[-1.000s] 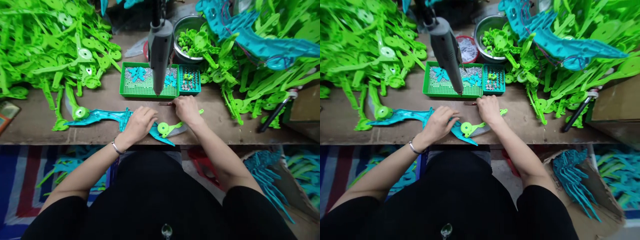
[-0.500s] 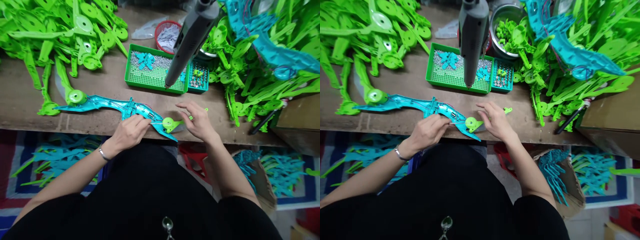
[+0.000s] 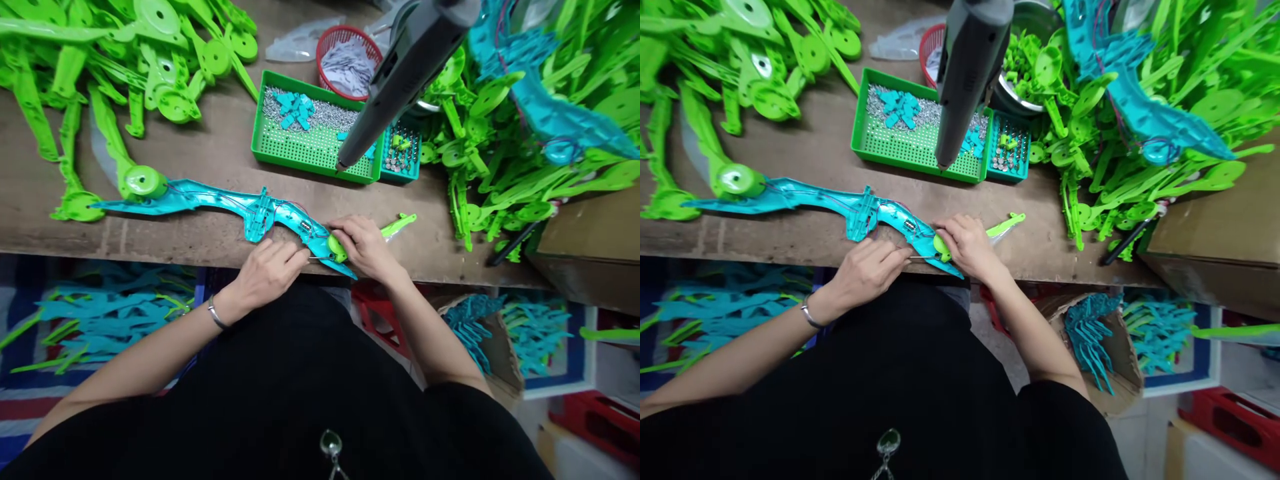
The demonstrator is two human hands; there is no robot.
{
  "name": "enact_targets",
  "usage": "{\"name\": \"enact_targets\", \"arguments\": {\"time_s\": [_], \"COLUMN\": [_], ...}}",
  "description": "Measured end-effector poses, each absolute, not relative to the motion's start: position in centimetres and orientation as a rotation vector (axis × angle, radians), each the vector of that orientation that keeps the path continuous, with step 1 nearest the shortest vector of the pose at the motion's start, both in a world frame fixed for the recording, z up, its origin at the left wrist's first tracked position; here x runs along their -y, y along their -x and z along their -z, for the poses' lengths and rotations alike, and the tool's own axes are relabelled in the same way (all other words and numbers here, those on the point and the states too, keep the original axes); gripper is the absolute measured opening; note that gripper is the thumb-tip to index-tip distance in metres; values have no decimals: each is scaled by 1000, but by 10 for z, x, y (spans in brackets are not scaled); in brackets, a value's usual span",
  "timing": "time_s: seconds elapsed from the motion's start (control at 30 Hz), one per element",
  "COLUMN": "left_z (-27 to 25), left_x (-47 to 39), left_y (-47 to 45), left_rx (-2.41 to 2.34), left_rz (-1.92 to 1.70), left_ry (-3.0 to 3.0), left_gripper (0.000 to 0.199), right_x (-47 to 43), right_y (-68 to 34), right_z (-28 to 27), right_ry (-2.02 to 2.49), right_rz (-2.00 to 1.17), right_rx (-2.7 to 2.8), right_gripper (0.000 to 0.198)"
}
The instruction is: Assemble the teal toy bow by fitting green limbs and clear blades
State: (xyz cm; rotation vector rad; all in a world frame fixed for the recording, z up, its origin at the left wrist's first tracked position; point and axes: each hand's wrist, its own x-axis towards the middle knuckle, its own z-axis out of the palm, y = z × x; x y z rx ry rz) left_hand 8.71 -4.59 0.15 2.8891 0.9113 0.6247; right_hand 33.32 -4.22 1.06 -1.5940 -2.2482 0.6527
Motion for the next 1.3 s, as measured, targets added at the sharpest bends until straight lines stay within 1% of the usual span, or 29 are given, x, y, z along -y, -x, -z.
{"name": "enact_targets", "arguments": {"time_s": [0.13, 0.37, 0.57, 0.67, 0.77, 0.93, 1.13, 1.3], "left_z": [-4, -27, -9, -7, -14, -30, -56, -63], "left_x": [47, 43, 51, 53, 48, 39, 44, 40], "left_y": [-95, -110, -113, -117, -120, -122, -140, -142], "left_rx": [-938, -1022, -1108, -1114, -1097, -1030, -1121, -1136], "left_rz": [-603, -476, -430, -329, -177, 70, 230, 283], "left_ry": [-2835, -2842, -2770, -2714, -2656, -2572, -2551, -2519], "left_gripper": [20, 24, 27, 25, 22, 26, 25, 27], "right_x": [43, 44, 44, 44, 43, 42, 42, 41], "right_y": [-329, -323, -319, -318, -319, -320, -321, -326], "right_z": [-6, -2, -5, -4, -1, -1, -2, -4], "right_ry": [1616, 1677, 1757, 1784, 1767, 1713, 1698, 1641], "right_rz": [-587, -450, -449, -452, -426, -392, -401, -567], "right_rx": [2299, 2406, 2443, 2438, 2450, 2506, 2498, 2410], "right_gripper": [35, 38, 36, 33, 34, 32, 32, 39]}}
